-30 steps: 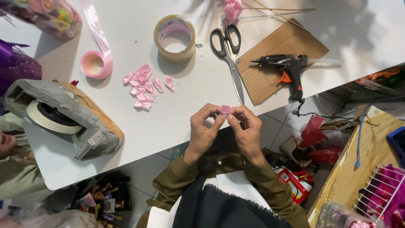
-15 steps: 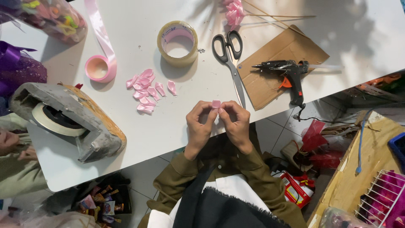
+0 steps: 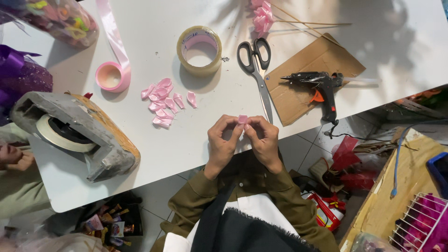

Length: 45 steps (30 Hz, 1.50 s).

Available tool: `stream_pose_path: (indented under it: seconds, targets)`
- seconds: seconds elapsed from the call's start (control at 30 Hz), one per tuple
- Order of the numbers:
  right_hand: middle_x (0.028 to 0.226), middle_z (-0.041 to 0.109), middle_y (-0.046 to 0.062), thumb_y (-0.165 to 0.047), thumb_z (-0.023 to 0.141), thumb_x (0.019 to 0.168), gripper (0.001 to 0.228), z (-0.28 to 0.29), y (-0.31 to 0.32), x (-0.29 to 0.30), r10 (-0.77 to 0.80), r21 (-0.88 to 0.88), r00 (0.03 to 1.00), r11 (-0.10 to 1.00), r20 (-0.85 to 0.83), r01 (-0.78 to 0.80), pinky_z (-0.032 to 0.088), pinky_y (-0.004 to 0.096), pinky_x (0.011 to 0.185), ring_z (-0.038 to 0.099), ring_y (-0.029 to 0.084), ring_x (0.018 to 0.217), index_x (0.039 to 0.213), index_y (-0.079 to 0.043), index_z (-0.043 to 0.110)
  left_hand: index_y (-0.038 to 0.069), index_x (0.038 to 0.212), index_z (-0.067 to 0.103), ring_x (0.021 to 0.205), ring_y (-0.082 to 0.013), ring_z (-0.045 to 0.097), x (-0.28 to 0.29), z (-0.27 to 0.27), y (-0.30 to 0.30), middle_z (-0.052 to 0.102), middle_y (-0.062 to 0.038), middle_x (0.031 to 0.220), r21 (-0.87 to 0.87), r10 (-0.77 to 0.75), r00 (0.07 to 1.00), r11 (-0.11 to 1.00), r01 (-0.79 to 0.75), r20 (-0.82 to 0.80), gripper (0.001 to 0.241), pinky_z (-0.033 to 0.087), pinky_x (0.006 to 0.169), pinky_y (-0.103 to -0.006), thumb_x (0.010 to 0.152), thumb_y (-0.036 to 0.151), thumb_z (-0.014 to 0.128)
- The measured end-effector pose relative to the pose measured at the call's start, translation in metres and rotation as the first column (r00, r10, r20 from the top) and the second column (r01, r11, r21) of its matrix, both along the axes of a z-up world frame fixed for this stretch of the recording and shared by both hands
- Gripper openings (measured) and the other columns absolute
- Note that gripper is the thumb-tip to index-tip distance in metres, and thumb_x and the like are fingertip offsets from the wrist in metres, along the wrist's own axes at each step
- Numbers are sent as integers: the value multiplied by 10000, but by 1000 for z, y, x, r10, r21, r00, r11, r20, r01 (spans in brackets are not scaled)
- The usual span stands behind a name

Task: The person folds pink ribbon pieces into petal shapes and uses a hot glue gun to attach them to a wooden stick, forming a flower. They repeatedly apply glue and wrap the ribbon around the stick to build the flower structure.

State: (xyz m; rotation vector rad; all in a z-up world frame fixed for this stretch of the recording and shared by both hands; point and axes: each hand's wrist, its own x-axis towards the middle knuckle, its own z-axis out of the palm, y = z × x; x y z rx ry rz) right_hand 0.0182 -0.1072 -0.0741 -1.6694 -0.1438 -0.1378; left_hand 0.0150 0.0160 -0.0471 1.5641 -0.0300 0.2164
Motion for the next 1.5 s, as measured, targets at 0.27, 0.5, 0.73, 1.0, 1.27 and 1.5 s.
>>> stream_pose_path:
  seconds: [0.27, 0.5, 0.73, 1.0, 1.27, 1.5]
  targets:
    - [620, 610, 91, -168, 601, 870, 146, 2, 3, 2, -18, 1, 1000, 1000, 4, 18, 474, 285, 535, 569, 135, 590, 825, -32, 632, 28, 823, 651, 659, -153, 610, 1, -1, 1, 617, -73, 709, 2, 1, 1000, 1000, -1, 10, 113, 502, 581, -279, 844, 140, 648]
    - [645, 631, 98, -142, 600, 870, 129, 9, 7, 4, -17, 3, 1000, 1000, 14, 17, 487, 291, 540, 593, 134, 617, 836, -23, 635, 40, 822, 645, 648, -154, 608, 1, 2, 5, 615, -66, 706, 27, -17, 1000, 1000, 17, 5, 112, 500, 573, -277, 855, 146, 639]
    - [655, 632, 97, -132, 602, 868, 123, 11, 7, 2, -21, 11, 1000, 1000, 11, 21, 492, 288, 546, 586, 124, 626, 842, -17, 636, 40, 816, 642, 635, -156, 610, 1, 4, 5, 611, -62, 700, 38, -13, 1000, 999, 12, 24, 99, 497, 564, -274, 852, 132, 640]
    - [649, 633, 102, -138, 592, 875, 129, -1, 1, 0, 3, 24, 1000, 1000, 17, -4, 495, 299, 544, 608, 157, 603, 850, -20, 638, 43, 812, 642, 629, -155, 605, -1, 5, 1, 603, -63, 686, 24, 22, 999, 999, -23, 38, 110, 501, 570, -275, 854, 145, 639]
    - [640, 625, 98, -138, 599, 873, 127, -7, -1, -4, 1, 20, 999, 1000, 34, -2, 495, 297, 534, 591, 146, 586, 840, -22, 640, 31, 810, 637, 631, -156, 602, -4, -2, -1, 603, -75, 689, 41, 38, 998, 998, -40, 56, 109, 497, 568, -285, 850, 132, 642]
    - [593, 598, 79, -147, 601, 874, 124, -1, 0, -4, -11, 4, 999, 1000, 40, 11, 472, 278, 523, 566, 128, 568, 834, -36, 640, 25, 823, 643, 647, -160, 609, -5, -4, -2, 612, -83, 699, 31, 42, 998, 999, -43, 51, 113, 501, 577, -288, 850, 134, 647]
